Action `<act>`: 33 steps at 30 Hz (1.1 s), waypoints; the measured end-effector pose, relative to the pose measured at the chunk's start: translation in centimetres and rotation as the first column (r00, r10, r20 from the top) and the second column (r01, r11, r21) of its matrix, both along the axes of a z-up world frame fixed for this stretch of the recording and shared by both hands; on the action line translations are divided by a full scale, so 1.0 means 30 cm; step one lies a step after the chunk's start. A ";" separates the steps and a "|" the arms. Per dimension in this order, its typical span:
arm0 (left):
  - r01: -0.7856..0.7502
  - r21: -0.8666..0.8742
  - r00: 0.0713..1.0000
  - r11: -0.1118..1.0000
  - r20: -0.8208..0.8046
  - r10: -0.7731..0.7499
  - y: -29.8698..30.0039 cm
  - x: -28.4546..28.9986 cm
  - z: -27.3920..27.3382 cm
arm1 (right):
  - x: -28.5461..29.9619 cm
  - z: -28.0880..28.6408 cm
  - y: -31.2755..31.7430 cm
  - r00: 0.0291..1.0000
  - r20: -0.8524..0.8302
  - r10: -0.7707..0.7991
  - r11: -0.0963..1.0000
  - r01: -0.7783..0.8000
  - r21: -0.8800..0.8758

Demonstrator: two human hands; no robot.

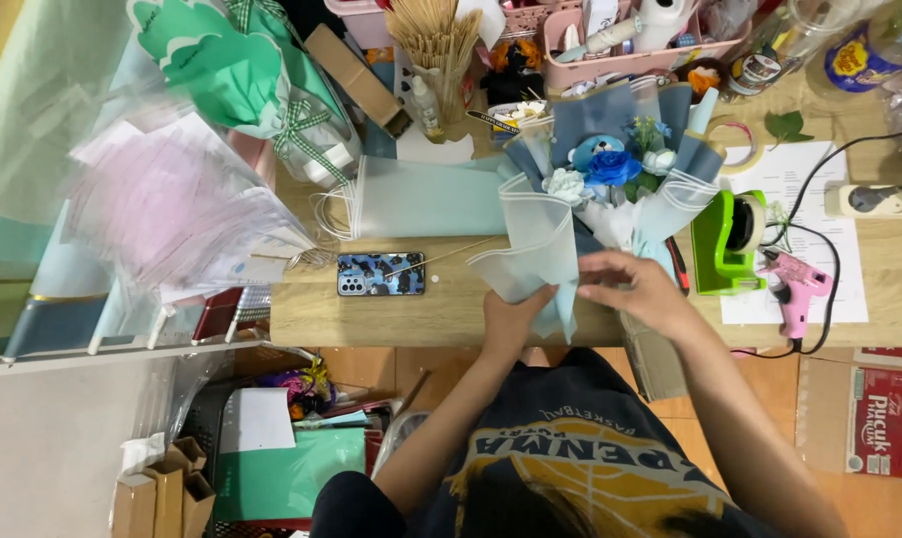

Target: The person folds a sheet of light blue wrapping paper into a cone shape and wraps it around a bouquet containing blue and white flowers and a blue teddy bear. They adjust the paper layers and secure the wrapping around the bouquet base.

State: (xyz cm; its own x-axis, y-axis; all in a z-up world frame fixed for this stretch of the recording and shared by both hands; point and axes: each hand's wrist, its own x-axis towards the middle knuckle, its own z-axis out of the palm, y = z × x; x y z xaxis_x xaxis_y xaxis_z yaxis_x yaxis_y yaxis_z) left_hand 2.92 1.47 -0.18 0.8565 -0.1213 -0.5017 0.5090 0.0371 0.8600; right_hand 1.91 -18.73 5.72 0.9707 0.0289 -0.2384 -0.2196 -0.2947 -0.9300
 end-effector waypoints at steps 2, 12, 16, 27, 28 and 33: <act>0.004 -0.026 1.000 1.000 -0.013 -0.004 -0.028 0.002 0.036 | -0.017 -0.101 0.017 0.996 -0.020 -0.090 0.996 0.091 0.018; -0.091 -0.074 0.995 0.993 -0.049 0.088 -0.182 0.000 0.108 | -0.008 -0.136 -0.059 0.971 -0.088 -0.224 0.967 0.232 0.107; -0.149 -0.088 0.986 0.985 -0.089 0.141 -0.267 -0.006 0.061 | 0.012 -0.218 -0.155 0.974 -0.092 -0.205 0.973 0.213 0.087; -0.155 -0.160 0.976 0.975 -0.178 0.126 -0.405 -0.027 -0.027 | 0.056 -0.259 -0.300 0.953 -0.271 -0.138 0.985 0.160 0.060; -0.164 -0.158 0.974 0.974 -0.180 0.135 -0.407 -0.037 -0.060 | 0.055 -0.262 -0.302 0.953 -0.274 -0.129 0.987 0.151 0.061; -0.191 -0.114 0.972 0.975 -0.161 0.172 -0.405 -0.095 -0.161 | 0.037 -0.268 -0.304 0.950 -0.311 0.000 0.995 0.030 0.090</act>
